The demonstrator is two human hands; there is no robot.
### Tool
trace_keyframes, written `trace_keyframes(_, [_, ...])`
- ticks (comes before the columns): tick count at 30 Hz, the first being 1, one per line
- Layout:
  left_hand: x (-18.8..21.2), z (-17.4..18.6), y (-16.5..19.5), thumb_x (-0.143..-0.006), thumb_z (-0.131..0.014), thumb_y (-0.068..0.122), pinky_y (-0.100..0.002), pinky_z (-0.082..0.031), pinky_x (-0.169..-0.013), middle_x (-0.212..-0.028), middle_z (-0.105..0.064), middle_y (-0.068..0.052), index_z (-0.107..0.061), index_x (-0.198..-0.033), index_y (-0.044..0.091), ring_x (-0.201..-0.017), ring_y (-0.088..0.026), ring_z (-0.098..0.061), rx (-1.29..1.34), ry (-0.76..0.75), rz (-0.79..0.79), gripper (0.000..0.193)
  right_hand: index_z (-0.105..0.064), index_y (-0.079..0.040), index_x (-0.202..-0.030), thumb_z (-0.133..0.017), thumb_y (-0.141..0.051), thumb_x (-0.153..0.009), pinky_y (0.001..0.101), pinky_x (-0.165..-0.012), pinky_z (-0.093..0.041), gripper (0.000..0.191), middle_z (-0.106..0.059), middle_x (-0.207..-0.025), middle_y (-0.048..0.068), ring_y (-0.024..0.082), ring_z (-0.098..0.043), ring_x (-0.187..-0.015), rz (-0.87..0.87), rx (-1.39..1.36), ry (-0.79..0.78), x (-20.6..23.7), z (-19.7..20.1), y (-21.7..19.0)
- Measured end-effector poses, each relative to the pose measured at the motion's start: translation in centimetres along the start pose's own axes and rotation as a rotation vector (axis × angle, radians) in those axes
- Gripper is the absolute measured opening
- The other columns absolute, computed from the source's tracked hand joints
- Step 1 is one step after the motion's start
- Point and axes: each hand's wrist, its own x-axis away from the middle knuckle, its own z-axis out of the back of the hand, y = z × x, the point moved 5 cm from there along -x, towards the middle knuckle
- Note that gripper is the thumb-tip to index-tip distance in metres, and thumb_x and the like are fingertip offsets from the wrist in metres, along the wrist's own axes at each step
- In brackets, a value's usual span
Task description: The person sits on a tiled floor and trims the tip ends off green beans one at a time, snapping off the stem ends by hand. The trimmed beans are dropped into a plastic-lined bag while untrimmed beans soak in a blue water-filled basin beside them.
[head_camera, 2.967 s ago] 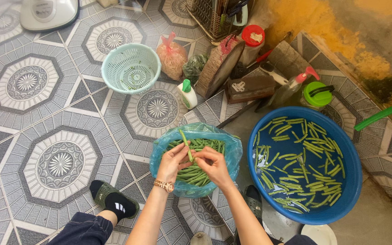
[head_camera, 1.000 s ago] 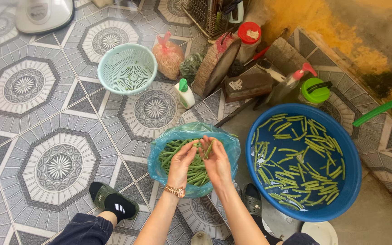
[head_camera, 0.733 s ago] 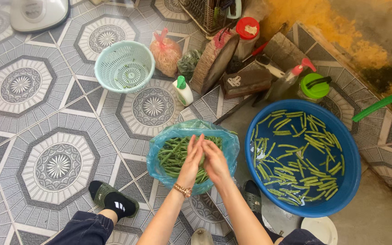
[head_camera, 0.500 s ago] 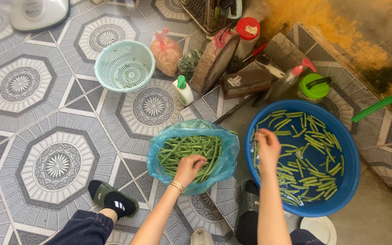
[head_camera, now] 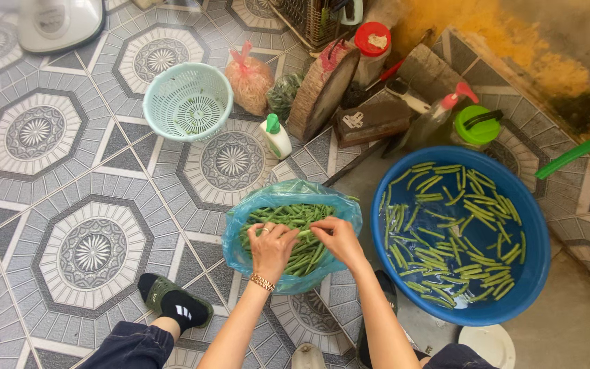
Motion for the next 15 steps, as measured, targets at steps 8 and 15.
trace_keyframes(8, [0.2,-0.7,0.1,-0.075,-0.083,0.020,-0.041,-0.042,-0.086,-0.083,-0.065,0.006,-0.079,-0.098,0.021,-0.087,-0.017,-0.062,0.019,-0.028,-0.004,0.023,-0.078,-0.003,-0.092,-0.073,-0.012,-0.083,0.0343,-0.064,-0.053,0.014,-0.070,-0.081,0.010,0.020,-0.067,-0.068,0.144,0.187,-0.023,0.6,0.8,-1.6])
trace_keyframes(15, [0.7,-1.5,-2.1,-0.081,-0.085,0.017,-0.031,-0.057,-0.070,-0.092,-0.076,-0.001,-0.080,-0.101,0.012,-0.079,-0.016,-0.074,0.560,-0.001,0.335,0.021,-0.077,0.000,-0.100,-0.069,-0.009,-0.094,0.0297,-0.059,-0.044,0.014,-0.069,-0.081,0.003,0.012,-0.058,-0.069,-0.100,-0.652,-0.087,0.0,-1.1,0.2])
